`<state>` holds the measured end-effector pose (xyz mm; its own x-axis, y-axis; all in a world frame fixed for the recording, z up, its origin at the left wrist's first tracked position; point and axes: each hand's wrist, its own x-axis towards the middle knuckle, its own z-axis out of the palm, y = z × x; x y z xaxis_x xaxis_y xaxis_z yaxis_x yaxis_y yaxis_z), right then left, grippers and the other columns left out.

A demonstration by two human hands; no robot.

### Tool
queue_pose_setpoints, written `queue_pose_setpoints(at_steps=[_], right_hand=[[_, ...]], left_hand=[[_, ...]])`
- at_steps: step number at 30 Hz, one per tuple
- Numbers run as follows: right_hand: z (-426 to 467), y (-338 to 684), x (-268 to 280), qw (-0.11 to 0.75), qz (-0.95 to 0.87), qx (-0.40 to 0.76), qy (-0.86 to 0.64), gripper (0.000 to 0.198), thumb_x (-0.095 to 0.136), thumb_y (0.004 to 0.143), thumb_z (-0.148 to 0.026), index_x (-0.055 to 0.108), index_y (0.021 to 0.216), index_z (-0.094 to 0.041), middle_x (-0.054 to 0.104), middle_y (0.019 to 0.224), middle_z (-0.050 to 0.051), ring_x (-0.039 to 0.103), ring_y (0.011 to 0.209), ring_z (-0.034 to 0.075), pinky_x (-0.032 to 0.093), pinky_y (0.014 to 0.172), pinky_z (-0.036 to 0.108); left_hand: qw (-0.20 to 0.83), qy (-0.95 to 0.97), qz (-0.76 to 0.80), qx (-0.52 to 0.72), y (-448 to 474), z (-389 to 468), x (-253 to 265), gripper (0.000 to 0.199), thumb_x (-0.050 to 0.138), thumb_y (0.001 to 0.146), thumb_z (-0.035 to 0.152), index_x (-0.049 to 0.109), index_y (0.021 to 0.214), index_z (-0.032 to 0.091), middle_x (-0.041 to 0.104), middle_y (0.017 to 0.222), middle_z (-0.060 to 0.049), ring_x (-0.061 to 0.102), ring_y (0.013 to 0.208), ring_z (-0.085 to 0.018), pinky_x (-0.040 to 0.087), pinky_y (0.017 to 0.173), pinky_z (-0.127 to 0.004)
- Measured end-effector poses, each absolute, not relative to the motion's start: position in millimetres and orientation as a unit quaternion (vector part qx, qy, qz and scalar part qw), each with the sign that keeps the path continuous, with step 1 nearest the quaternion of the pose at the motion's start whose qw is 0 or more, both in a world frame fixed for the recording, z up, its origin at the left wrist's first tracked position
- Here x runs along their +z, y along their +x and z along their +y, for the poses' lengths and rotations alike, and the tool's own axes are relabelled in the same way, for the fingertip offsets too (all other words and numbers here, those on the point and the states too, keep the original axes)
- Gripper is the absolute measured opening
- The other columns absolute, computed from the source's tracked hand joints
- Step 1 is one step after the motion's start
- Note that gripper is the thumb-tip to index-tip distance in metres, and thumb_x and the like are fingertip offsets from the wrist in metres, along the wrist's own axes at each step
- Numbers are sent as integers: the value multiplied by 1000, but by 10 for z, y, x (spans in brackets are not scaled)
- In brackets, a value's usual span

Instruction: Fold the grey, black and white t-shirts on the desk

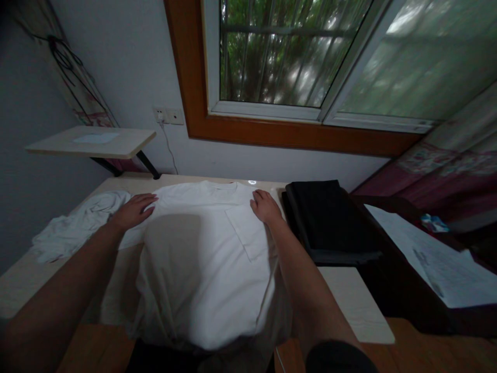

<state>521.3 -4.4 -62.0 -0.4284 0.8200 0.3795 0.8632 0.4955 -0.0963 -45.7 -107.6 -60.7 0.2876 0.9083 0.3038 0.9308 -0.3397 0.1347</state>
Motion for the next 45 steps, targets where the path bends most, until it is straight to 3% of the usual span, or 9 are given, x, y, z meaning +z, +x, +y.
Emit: queue_pose_setpoints(at_steps=[33, 40, 45], right_hand=[[249, 5281, -637, 175, -858, -38, -482, 55, 39, 101, -40, 56, 146, -15, 56, 150, 14, 49, 140, 30, 38, 121, 50], [337, 5322, -644, 178, -865, -44, -466, 55, 39, 101, -40, 57, 145, -13, 57, 149, 15, 50, 139, 31, 39, 120, 51], [398, 5341, -661, 170, -866, -55, -467, 56, 38, 102, -41, 58, 144, -11, 57, 149, 15, 50, 139, 30, 41, 120, 47]], left_hand=[[34, -804, -574, -153, -356, -1189, -518, 51, 43, 98, 51, 63, 137, 24, 59, 147, -10, 48, 140, -29, 37, 120, -50], [122, -732, -644, -184, -213, -1514, -472, 47, 42, 98, 36, 56, 141, 20, 54, 149, -14, 50, 136, -33, 40, 115, -50], [174, -695, -685, -132, -237, -1765, -485, 49, 41, 98, 32, 52, 141, 13, 63, 130, -22, 58, 121, -38, 43, 106, -54]])
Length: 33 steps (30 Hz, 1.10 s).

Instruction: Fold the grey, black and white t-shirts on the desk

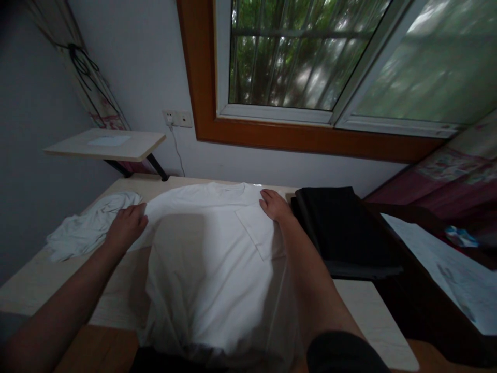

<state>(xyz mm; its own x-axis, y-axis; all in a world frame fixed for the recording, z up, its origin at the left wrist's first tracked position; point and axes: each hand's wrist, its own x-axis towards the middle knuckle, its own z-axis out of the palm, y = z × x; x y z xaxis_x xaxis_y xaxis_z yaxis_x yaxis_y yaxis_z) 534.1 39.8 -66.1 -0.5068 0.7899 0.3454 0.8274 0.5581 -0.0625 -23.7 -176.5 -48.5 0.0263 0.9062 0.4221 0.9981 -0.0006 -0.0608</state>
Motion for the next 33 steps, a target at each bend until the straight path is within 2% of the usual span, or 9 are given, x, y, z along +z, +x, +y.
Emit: queue_pose_setpoints(at_steps=[5, 12, 16, 20, 23, 29, 33], right_hand=[[446, 5355, -688, 171, -866, -68, -465, 55, 38, 102, -41, 58, 144, -10, 57, 148, 15, 50, 139, 30, 40, 120, 45], [372, 5305, -607, 144, -868, -81, -469, 53, 38, 102, -35, 59, 143, -8, 58, 147, 16, 51, 137, 27, 39, 119, 41], [198, 5208, -529, 134, -844, -94, -510, 48, 39, 102, -28, 61, 140, -9, 59, 147, 17, 52, 135, 29, 37, 117, 44], [-116, 5049, -464, 151, -786, -118, -588, 42, 39, 101, -23, 66, 131, -9, 63, 141, 19, 53, 131, 33, 33, 115, 51], [-354, 4919, -491, 181, -747, -113, -630, 40, 42, 99, -20, 66, 129, -9, 63, 139, 21, 54, 130, 33, 34, 114, 51], [-724, 4842, -649, 242, -734, -72, -631, 44, 47, 96, -22, 63, 135, -11, 61, 143, 19, 50, 135, 32, 37, 115, 49], [-920, 4955, -651, 250, -746, -65, -614, 44, 47, 97, -27, 64, 134, -12, 61, 143, 17, 50, 136, 31, 38, 117, 47]], left_hand=[[163, -680, -712, -65, -266, -1858, -386, 47, 43, 94, 28, 54, 137, 10, 65, 113, -23, 63, 108, -38, 47, 98, -53], [37, -606, -794, -5, -154, -1935, -106, 57, 42, 92, 25, 45, 148, 15, 66, 116, -19, 68, 102, -32, 50, 91, -42], [-9, -585, -811, -5, -160, -2021, 29, 52, 40, 95, 28, 49, 146, 23, 67, 123, -17, 69, 104, -33, 51, 88, -42], [4, -584, -811, -32, -201, -2069, 145, 49, 43, 97, 34, 54, 143, 24, 65, 132, -16, 66, 109, -33, 50, 87, -42], [21, -579, -814, -54, -234, -2045, 215, 47, 43, 99, 36, 56, 142, 22, 64, 131, -16, 64, 108, -31, 49, 87, -40], [44, -550, -822, -137, -269, -1933, 262, 45, 50, 98, 34, 59, 139, 19, 63, 131, -14, 61, 107, -28, 47, 92, -39], [54, -541, -822, -169, -303, -1900, 248, 45, 52, 96, 35, 60, 137, 16, 65, 129, -15, 62, 109, -27, 48, 93, -39]])
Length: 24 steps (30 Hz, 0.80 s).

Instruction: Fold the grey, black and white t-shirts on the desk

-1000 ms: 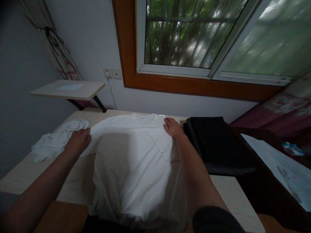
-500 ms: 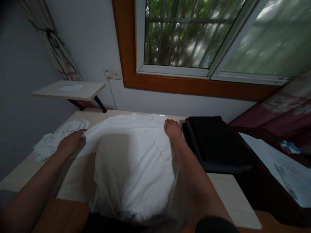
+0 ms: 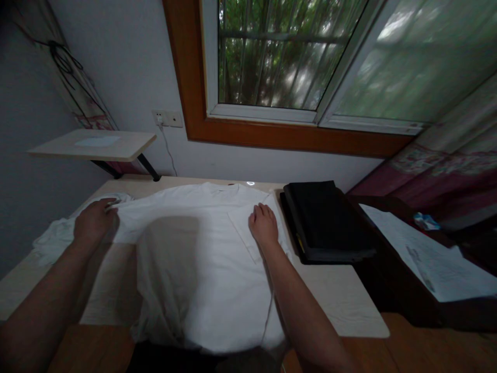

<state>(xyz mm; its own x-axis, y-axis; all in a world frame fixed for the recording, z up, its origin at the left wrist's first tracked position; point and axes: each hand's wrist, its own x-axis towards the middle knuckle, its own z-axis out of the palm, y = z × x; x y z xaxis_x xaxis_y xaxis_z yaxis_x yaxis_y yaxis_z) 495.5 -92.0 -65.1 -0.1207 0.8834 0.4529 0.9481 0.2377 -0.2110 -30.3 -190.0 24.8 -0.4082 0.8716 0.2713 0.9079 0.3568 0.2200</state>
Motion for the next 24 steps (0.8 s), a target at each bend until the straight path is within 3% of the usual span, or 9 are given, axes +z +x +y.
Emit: queue_pose_setpoints(at_steps=[4, 10, 14, 18, 21, 24], right_hand=[[-1015, 5057, -624, 254, -749, -60, -609, 43, 47, 98, -28, 64, 134, -13, 62, 142, 16, 51, 134, 30, 40, 116, 46], [-1017, 5064, -615, 256, -747, -57, -611, 42, 49, 97, -29, 65, 133, -14, 61, 141, 16, 51, 133, 30, 40, 116, 47], [-1031, 5053, -603, 257, -740, -44, -620, 42, 49, 97, -28, 66, 133, -16, 61, 142, 14, 51, 133, 30, 40, 116, 47], [-1040, 5052, -587, 255, -738, -34, -624, 42, 49, 97, -28, 66, 133, -17, 61, 142, 14, 49, 134, 30, 41, 115, 47], [-1037, 5053, -580, 256, -739, -32, -623, 42, 49, 97, -27, 66, 133, -17, 60, 142, 14, 49, 135, 30, 40, 115, 47], [-1034, 5051, -577, 257, -738, -30, -623, 42, 50, 96, -27, 66, 133, -17, 61, 142, 14, 50, 134, 30, 40, 115, 48]], left_hand=[[38, -509, -835, -203, -376, -1914, 274, 51, 54, 96, 40, 56, 141, 18, 70, 122, -12, 64, 106, -26, 49, 93, -38], [-76, -476, -853, -200, -476, -2018, 370, 84, 62, 86, 65, 41, 151, 16, 73, 112, -11, 68, 82, -22, 51, 76, -32], [-120, -485, -855, -140, -523, -2031, 374, 80, 63, 84, 65, 46, 146, 17, 73, 119, -11, 66, 69, -18, 50, 75, -30], [-91, -508, -847, -127, -511, -1953, 353, 71, 63, 86, 60, 51, 144, 21, 72, 120, -10, 68, 81, -22, 49, 80, -32], [-55, -530, -821, -206, -389, -1901, 398, 75, 65, 87, 54, 42, 152, 25, 71, 114, -7, 67, 92, -22, 49, 83, -31], [-53, -547, -788, -278, -163, -1869, 499, 77, 63, 90, 48, 34, 157, 26, 71, 122, -6, 65, 89, -17, 49, 83, -30]])
